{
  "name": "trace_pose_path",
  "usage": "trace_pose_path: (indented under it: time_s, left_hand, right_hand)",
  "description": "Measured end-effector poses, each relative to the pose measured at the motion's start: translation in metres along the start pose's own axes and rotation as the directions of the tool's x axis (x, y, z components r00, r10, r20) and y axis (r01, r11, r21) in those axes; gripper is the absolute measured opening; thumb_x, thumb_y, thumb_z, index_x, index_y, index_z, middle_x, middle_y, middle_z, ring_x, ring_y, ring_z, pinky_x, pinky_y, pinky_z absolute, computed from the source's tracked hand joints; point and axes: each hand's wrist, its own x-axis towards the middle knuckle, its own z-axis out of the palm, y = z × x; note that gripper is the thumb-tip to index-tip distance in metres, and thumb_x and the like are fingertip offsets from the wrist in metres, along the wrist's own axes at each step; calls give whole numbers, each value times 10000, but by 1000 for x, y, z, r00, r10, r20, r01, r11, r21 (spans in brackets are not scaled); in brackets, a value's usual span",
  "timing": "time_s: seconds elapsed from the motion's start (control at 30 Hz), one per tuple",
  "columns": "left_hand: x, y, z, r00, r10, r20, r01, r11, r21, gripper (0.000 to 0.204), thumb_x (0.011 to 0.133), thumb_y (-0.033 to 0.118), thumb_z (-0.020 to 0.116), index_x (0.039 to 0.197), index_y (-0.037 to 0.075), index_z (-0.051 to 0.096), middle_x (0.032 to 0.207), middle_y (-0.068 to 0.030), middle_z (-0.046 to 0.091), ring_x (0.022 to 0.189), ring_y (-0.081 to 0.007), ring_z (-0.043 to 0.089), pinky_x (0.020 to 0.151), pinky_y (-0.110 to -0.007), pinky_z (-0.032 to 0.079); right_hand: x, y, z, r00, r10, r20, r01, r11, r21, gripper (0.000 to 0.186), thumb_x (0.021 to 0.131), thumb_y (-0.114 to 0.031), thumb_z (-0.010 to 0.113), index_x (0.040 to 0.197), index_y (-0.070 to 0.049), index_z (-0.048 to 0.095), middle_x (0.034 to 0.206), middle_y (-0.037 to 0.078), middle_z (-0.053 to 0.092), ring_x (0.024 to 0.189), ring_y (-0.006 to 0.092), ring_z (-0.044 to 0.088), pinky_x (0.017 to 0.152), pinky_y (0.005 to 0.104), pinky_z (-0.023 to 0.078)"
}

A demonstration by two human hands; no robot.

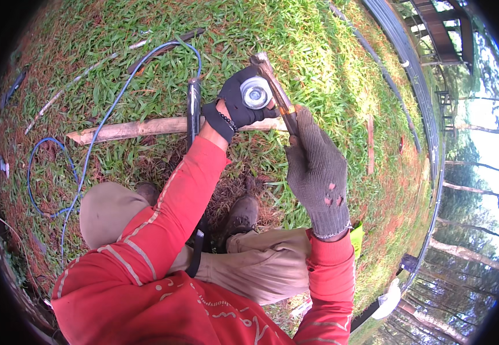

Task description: The person places a decorative cap onto a metal pipe, uses pliers to adjust a component, and then uses a welding tool to fuse the cap to the pipe, creating sparks.

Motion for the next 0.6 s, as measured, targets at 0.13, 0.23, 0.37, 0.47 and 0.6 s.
trace_pose_path:
  time_s: [0.13,0.23,0.37,0.47,0.6]
  left_hand:
    - [5,-12,8,995,9,96,-12,999,36,252,1045,365,679,1053,114,694,953,-96,761,858,-301,772,755,-522,686]
    - [2,-11,17,986,-151,-67,141,981,-135,207,1046,332,671,1032,126,692,923,-81,745,865,-288,756,772,-557,663]
    - [22,6,-34,956,-90,278,141,975,-171,224,1064,375,667,1136,165,694,1011,-98,726,984,-374,704,852,-690,583]
    - [10,-14,4,987,-140,-84,126,979,-159,196,1057,361,675,1047,167,696,992,-77,723,941,-335,698,878,-663,588]
    - [8,-5,1,973,-229,25,229,947,-225,231,1051,351,661,1108,130,687,978,-101,751,972,-318,755,848,-629,642]
  right_hand:
    - [2,-5,-7,999,13,37,-10,996,-87,485,992,-25,675,1476,-48,661,1164,265,766,1022,427,770,876,465,611]
    - [-2,4,-10,967,91,238,-33,971,-236,523,979,-23,693,1499,-56,654,1152,262,774,1045,422,778,897,465,608]
    - [-1,1,6,997,-47,53,51,995,-89,501,984,-32,667,1475,-132,673,1118,223,775,969,425,778,810,485,631]
    - [0,-7,-5,990,138,26,-136,990,-41,507,979,-28,690,1484,-22,658,1225,265,775,1097,413,781,942,454,609]
    - [-1,4,-4,963,132,234,-86,977,-195,484,993,-23,674,1476,8,652,1226,265,779,1113,407,784,951,451,613]
